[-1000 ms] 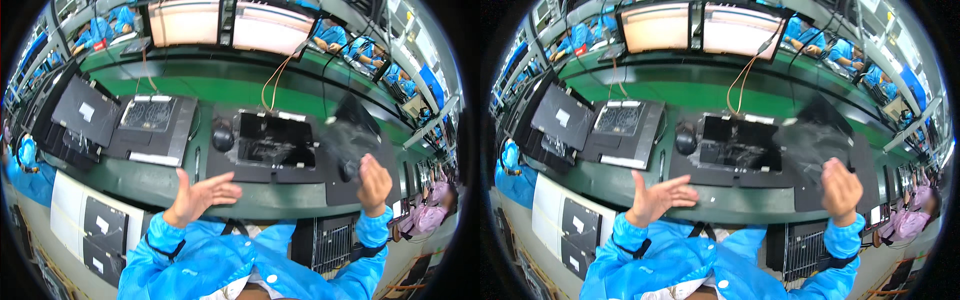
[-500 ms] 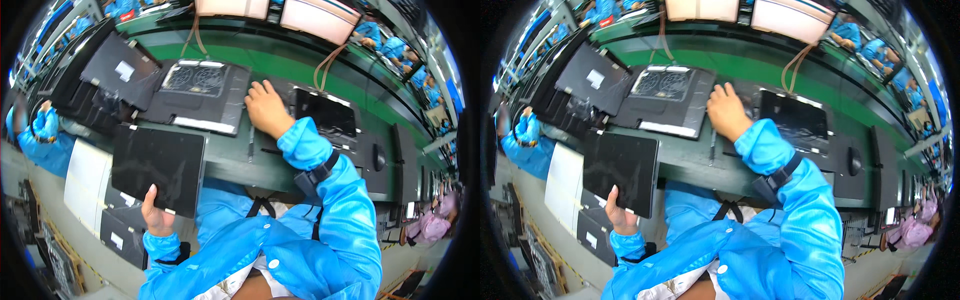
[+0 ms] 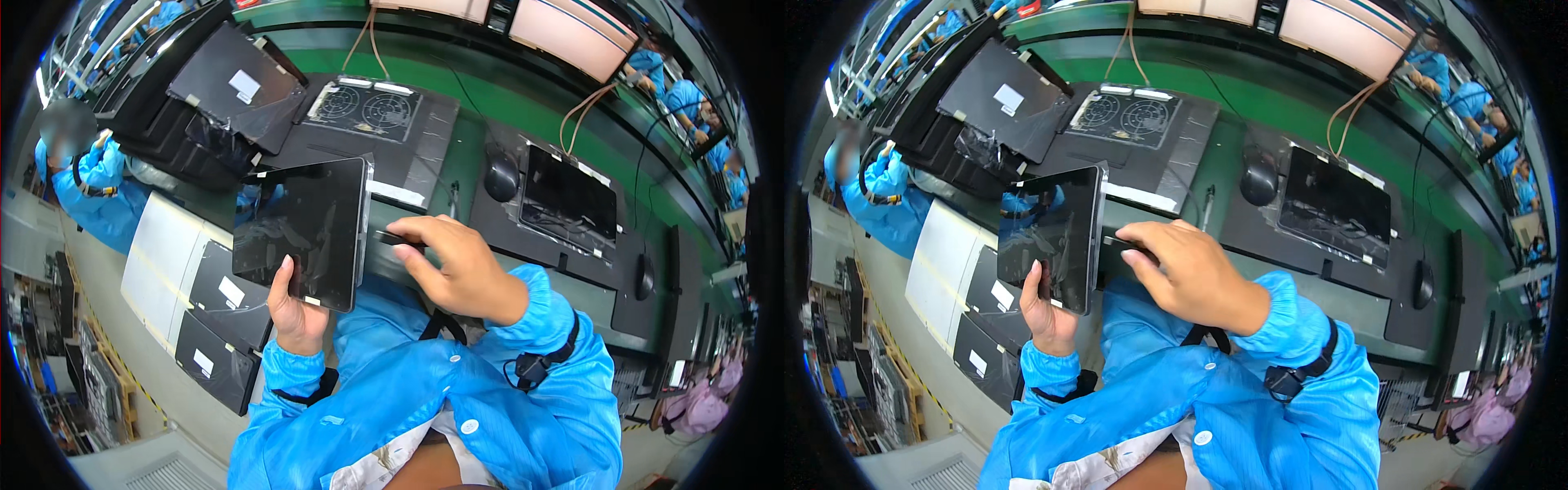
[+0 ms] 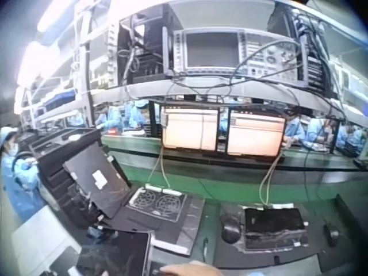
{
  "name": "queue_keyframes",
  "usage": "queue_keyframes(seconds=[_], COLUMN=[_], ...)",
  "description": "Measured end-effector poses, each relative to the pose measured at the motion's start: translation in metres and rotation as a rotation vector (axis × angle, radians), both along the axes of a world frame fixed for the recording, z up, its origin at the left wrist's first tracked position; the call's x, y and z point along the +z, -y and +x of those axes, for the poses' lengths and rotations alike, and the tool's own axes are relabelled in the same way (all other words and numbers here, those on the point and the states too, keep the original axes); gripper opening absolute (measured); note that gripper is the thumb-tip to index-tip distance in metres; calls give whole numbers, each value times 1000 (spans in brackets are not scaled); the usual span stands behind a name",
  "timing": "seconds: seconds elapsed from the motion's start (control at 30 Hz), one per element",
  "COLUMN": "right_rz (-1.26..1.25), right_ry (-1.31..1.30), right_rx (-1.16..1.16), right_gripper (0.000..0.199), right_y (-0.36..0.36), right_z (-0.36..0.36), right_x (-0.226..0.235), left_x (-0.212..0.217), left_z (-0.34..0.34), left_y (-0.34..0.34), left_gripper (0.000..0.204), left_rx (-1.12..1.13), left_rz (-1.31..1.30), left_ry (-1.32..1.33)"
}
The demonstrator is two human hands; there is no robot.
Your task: Inspecting, labeling, and organizing electronic display panels on an assembly line.
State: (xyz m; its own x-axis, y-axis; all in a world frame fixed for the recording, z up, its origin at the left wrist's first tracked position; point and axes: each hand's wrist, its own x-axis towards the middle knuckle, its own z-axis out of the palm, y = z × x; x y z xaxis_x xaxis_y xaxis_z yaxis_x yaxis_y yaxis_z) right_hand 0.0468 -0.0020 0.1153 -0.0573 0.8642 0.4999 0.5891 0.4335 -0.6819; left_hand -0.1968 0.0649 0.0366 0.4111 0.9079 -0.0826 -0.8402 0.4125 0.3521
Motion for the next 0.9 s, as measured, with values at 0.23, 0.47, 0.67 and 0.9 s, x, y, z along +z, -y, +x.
queue_keyframes(seconds=[0.23,0.47,0.67,0.9], right_rz=[83,-21,-72,193], right_ry=[11,108,205,498], right_rx=[-39,31,61,-242], right_gripper=[21,18,21,51], right_y=[2,8,8,-15], right_z=[5,16,21,36], right_x=[-13,-8,-5,-13], left_x=[4,2,8,6], left_z=[15,15,16,82], left_y=[9,13,8,-56], left_gripper=[39,40,40,24], left_rx=[-18,-6,-34,-116], left_rz=[68,72,83,127], left_ry=[-101,-199,-283,-338])
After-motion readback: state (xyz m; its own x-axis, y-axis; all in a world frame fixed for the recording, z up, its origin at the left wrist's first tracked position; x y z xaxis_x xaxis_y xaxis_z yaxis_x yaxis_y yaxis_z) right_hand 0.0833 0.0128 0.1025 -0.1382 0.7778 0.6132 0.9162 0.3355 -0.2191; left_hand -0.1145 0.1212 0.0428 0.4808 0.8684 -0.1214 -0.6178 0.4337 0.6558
